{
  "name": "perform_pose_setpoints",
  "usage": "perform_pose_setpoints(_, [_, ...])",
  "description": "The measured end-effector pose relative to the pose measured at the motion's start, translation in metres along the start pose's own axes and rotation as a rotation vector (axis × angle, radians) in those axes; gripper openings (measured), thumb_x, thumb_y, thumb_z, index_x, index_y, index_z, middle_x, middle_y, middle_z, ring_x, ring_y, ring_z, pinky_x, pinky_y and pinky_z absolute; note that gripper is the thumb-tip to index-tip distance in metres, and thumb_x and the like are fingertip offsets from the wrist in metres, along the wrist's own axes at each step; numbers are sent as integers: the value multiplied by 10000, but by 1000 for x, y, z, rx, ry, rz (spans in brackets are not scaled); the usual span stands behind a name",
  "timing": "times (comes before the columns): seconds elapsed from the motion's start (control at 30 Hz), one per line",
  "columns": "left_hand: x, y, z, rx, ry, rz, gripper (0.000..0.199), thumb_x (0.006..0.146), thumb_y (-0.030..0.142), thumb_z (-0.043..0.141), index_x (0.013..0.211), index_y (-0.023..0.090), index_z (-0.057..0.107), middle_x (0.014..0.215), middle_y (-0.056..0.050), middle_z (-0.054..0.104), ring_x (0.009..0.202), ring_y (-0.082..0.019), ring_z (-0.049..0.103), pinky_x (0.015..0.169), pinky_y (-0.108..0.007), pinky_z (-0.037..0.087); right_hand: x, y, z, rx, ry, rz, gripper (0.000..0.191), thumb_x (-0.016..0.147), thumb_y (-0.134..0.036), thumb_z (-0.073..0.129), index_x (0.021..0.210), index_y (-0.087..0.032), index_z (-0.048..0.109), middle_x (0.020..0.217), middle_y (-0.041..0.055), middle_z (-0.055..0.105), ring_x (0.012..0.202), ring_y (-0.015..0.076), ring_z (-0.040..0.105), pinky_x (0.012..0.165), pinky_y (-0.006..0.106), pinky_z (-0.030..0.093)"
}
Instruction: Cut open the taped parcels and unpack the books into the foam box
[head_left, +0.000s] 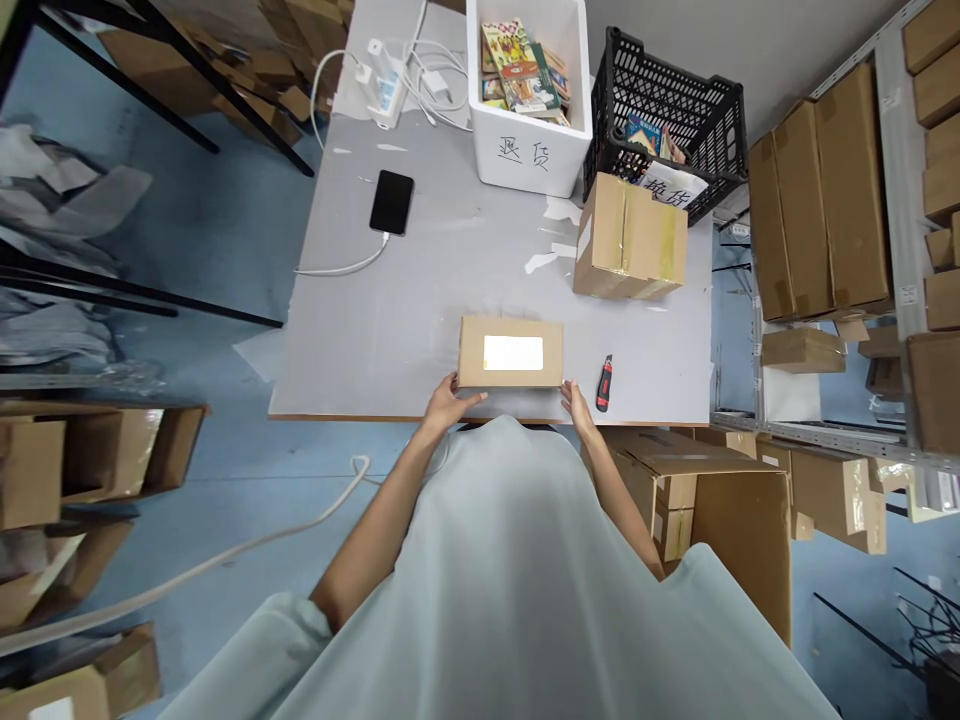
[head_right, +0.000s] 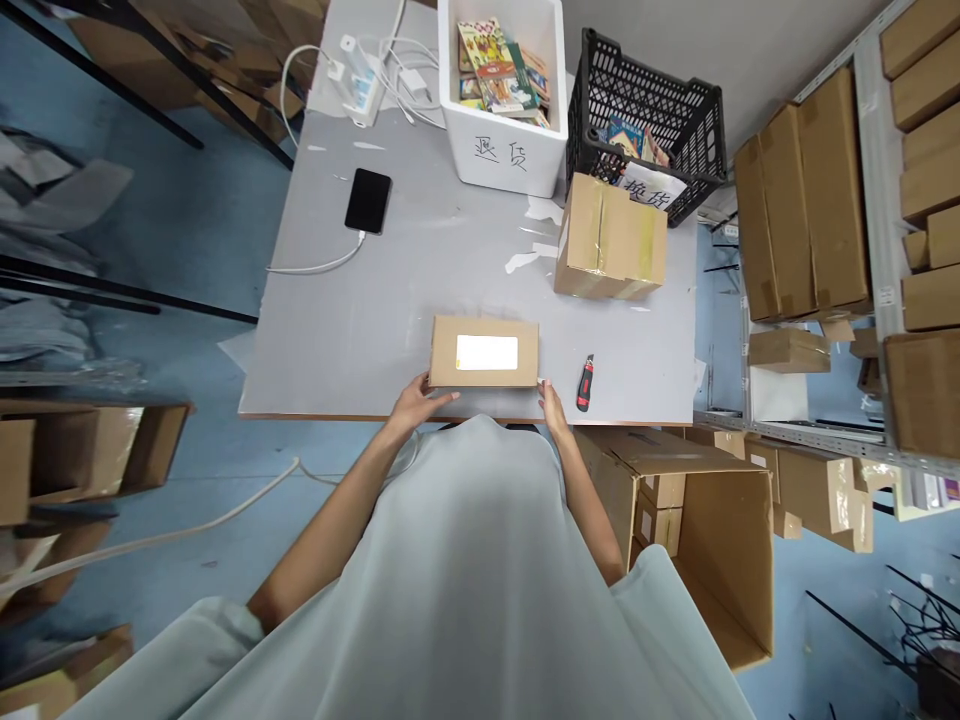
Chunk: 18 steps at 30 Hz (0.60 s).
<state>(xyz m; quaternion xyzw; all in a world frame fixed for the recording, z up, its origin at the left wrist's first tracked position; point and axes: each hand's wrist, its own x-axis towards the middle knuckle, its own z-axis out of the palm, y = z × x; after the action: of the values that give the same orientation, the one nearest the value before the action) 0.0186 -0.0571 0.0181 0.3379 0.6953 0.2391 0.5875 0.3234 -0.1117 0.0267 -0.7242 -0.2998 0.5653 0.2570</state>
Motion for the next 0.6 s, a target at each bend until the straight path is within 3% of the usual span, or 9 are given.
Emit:
perform_pose_setpoints(0.1, [-1,6,-2,-10,90,22,895,688,234,1019,1513,141,683,1607,-232,716,1599,-405,620,1291,-532,557,-4,-13,-1,146,46,-77,1085,1052,-985,363,1727,-170,603,1752,185,629,1721,327,504,1419,531,407])
perform_pose_setpoints(0.23, [1,30,-9,-96,191,191,600,830,224,886,1408,133,751,1473,-197,794,1381,-332,783,1234,-496,619,-9,-45,-13,259,47,-214,966,1049,-943,482,1646,-215,698,1717,128,675,1731,304,489,1470,502,311])
perform_pose_setpoints(0.4, [4,60,-21,-35,283,425,447,941,280,766,1368,153,806,1477,-158,795,1216,-267,835,1123,-417,683,-16,-77,-23,345,-26,-274,965,1064,-933,485,1685,-216,665,1735,140,653,1714,327,518,1458,536,354])
perform_pose_setpoints(0.5, [5,61,-25,18,280,403,434,952,273,747,1363,148,810,1448,-157,812,1195,-273,840,1100,-413,691,-18,-77,-18,364,-34,-260,981,1045,-946,513,1670,-208,679,1743,151,642,1679,357,563,1432,557,402])
perform_pose_setpoints(0.6, [6,52,-23,63,257,285,450,929,200,721,1368,139,794,1388,-159,837,1210,-300,841,1115,-446,681,-18,-67,-10,337,-22,-226,998,1019,-966,535,1629,-197,713,1738,160,645,1665,363,581,1427,547,413])
